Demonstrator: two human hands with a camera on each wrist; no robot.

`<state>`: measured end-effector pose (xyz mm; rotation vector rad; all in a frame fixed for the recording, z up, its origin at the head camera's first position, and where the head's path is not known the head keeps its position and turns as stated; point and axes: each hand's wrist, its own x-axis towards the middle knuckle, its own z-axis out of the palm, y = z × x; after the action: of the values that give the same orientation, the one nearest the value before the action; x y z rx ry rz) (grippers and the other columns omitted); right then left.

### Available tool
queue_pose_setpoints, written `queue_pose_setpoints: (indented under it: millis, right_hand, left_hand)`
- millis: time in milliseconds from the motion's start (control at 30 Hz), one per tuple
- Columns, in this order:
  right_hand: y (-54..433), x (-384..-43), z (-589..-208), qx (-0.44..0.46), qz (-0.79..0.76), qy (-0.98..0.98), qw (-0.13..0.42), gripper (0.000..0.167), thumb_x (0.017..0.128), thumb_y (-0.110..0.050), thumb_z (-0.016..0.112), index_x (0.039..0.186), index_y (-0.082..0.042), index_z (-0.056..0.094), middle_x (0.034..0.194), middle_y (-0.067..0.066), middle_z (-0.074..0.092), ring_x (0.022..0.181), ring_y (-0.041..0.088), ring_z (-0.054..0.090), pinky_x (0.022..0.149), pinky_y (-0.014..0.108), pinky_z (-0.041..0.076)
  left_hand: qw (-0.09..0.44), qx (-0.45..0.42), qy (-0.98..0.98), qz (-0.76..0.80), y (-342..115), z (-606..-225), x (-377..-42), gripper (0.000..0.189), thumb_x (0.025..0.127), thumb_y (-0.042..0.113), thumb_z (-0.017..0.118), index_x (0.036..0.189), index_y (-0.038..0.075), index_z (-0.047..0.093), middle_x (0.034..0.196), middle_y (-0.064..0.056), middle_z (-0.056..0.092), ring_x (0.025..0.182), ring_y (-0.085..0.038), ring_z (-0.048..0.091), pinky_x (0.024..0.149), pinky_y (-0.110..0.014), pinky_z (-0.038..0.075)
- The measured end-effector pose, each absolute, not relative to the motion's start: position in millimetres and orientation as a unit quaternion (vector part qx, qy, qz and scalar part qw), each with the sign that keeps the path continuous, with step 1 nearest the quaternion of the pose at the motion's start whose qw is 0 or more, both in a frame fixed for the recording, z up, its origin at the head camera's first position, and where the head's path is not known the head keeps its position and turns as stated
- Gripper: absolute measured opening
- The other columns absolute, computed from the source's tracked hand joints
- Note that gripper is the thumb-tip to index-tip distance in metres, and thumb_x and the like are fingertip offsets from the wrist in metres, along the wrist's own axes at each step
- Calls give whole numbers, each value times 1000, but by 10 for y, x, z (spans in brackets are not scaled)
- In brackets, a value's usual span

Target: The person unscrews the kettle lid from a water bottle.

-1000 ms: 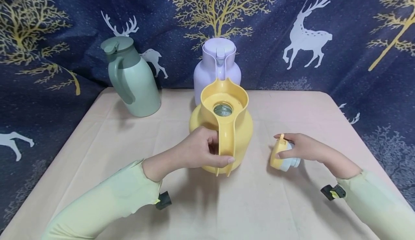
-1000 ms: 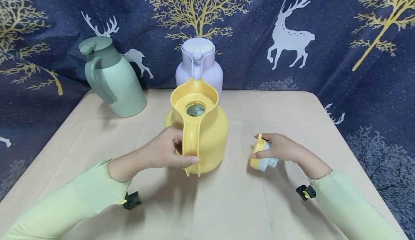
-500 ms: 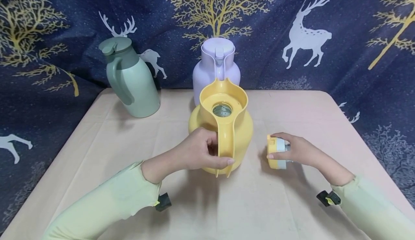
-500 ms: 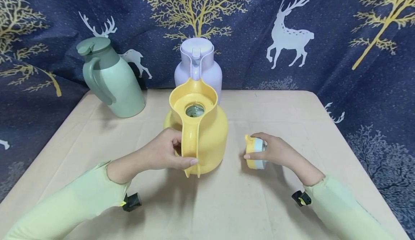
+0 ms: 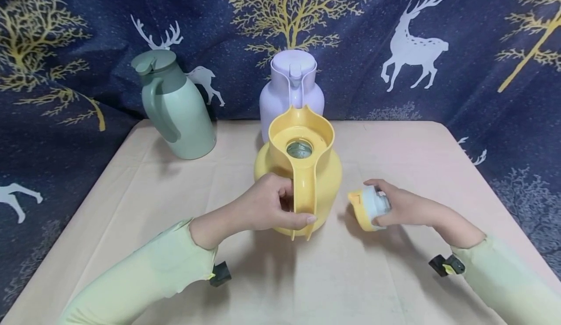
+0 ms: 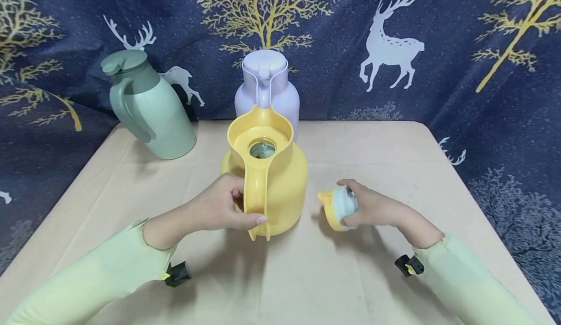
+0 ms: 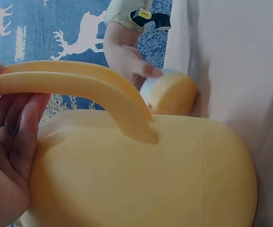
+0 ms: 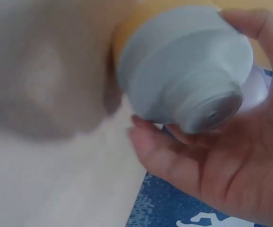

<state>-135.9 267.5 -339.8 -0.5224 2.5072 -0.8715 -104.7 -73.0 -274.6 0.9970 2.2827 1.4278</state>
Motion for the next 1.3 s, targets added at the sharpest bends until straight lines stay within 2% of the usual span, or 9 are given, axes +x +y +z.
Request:
queue_pose_setpoints:
  millis: [133, 233, 367, 567, 733, 833, 1000, 1100, 1300]
  right_hand:
    - [2602, -1401, -3438, -178, -270, 938, 126, 96, 74, -21, 86, 145, 13, 32, 121, 34, 58, 92, 30, 63, 75, 37, 54]
    - [2562, -1422, -3483, -171, -252, 949, 89, 96, 71, -23, 89, 142, 15, 37, 115, 34, 62, 94, 35, 65, 78, 45, 56]
    - [2512, -1436, -3532, -170, -241, 953, 73, 95, 69, -27, 90, 141, 12, 43, 111, 29, 66, 96, 37, 64, 80, 49, 56]
    - [2439, -1417, -3574, -157, -213, 962, 74, 97, 67, -35, 91, 144, 4, 48, 122, 27, 66, 105, 37, 55, 84, 51, 54]
    - [2468, -1395, -3611, -160, -223, 959, 71, 98, 66, -35, 94, 143, 7, 48, 127, 28, 65, 107, 38, 56, 90, 56, 52]
    - [2529, -1391, -3625, -171, -241, 952, 79, 102, 67, -34, 95, 145, 9, 44, 131, 32, 62, 114, 44, 57, 97, 61, 50]
    - [2651, -1399, -3631, -197, -261, 939, 103, 108, 68, -33, 94, 147, 13, 37, 135, 39, 55, 125, 57, 54, 105, 69, 43]
    - [2712, -1393, -3663, -207, -275, 932, 115, 108, 69, -31, 93, 148, 14, 34, 138, 41, 52, 128, 59, 51, 107, 70, 41]
    - [2753, -1373, -3703, -215, -300, 922, 120, 105, 71, -27, 92, 149, 12, 32, 142, 41, 50, 131, 61, 48, 109, 72, 38]
  left_hand:
    - [135, 342, 789, 492, -733, -2740, -1041, 16, 81, 14, 81, 86, 1, 73, 67, -3, 69, 63, -1, 54, 60, -22, 51]
    - [134, 346, 788, 492, -731, -2735, -1038, 16, 82, 14, 80, 87, 1, 73, 69, -4, 70, 64, 0, 55, 61, -22, 52]
    - [130, 341, 786, 498, -732, -2744, -1023, 17, 82, 13, 80, 90, 0, 73, 73, -7, 71, 66, -1, 56, 63, -22, 53]
    - [128, 316, 787, 514, -728, -2788, -948, 20, 86, 13, 78, 98, -1, 71, 85, -10, 74, 75, -2, 62, 72, -24, 58]
    - [112, 296, 780, 540, -688, -2845, -838, 21, 91, 13, 74, 104, -2, 71, 95, -13, 75, 84, -3, 64, 79, -25, 59]
    - [126, 277, 747, 591, -637, -2922, -751, 37, 99, 31, 68, 108, -5, 67, 98, -18, 74, 87, -5, 66, 81, -26, 59]
    - [117, 272, 672, 679, -443, -3046, -614, 67, 104, 59, 42, 99, -5, 57, 84, -21, 64, 79, -12, 65, 76, -25, 55]
    - [73, 277, 659, 696, -330, -3085, -571, 65, 108, 55, 33, 88, -4, 51, 70, -25, 54, 65, -8, 54, 65, -24, 50]
    - [13, 253, 653, 714, -218, -3149, -547, 60, 112, 44, 30, 80, -6, 44, 60, -25, 44, 56, -4, 42, 52, -23, 39]
